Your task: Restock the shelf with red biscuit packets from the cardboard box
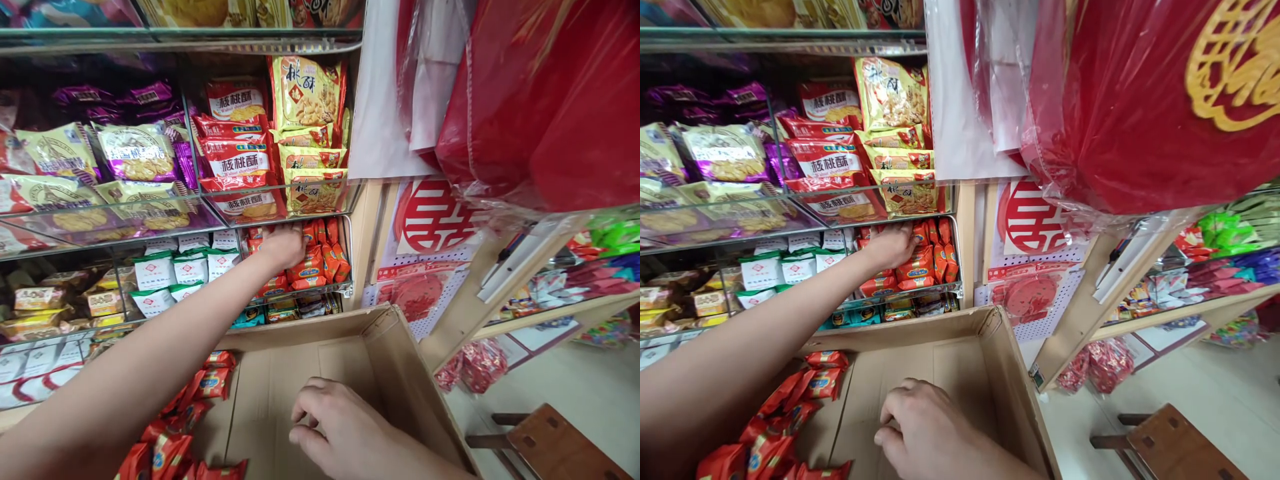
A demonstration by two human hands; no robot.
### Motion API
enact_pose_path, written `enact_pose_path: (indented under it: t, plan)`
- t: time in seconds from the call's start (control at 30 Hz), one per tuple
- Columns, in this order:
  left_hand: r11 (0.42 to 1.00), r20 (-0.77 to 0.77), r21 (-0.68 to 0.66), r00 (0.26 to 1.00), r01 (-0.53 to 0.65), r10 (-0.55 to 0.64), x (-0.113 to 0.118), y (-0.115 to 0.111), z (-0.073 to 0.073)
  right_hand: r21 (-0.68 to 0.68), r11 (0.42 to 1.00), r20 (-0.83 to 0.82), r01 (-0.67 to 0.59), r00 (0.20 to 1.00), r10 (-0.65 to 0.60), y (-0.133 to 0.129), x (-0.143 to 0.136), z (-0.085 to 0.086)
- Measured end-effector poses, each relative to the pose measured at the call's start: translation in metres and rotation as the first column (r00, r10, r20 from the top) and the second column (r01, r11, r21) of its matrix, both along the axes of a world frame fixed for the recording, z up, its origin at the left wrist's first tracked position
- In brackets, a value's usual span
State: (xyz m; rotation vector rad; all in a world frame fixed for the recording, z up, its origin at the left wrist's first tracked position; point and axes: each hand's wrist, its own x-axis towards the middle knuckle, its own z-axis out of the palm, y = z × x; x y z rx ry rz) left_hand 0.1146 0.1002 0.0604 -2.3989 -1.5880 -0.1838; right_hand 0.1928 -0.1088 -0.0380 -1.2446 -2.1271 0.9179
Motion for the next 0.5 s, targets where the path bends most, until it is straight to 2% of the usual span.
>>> enact_pose_path:
  t: [0.2, 0.37, 0.5]
  plan:
    - [0.998, -0.004, -0.026, 0.998, -0.061, 0.061, 0.011, 0.004, 0.005, 0.006, 1.000, 0.050, -0.024, 0.998, 0.024, 0.001, 0.002, 0.001]
    - [0.999, 0.020, 0.031, 0.999, -0.043, 0.042, 0.017, 0.003, 0.000, -0.010, 0.998, 0.114, -0.066, 0.991, 0.066, 0.001, 0.002, -0.001]
    - [0.996, 0.043, 0.011, 0.996, -0.084, 0.084, 0.012, 0.010, -0.003, 0.003, 0.994, 0.175, -0.105, 0.979, 0.103, 0.002, 0.002, -0.001]
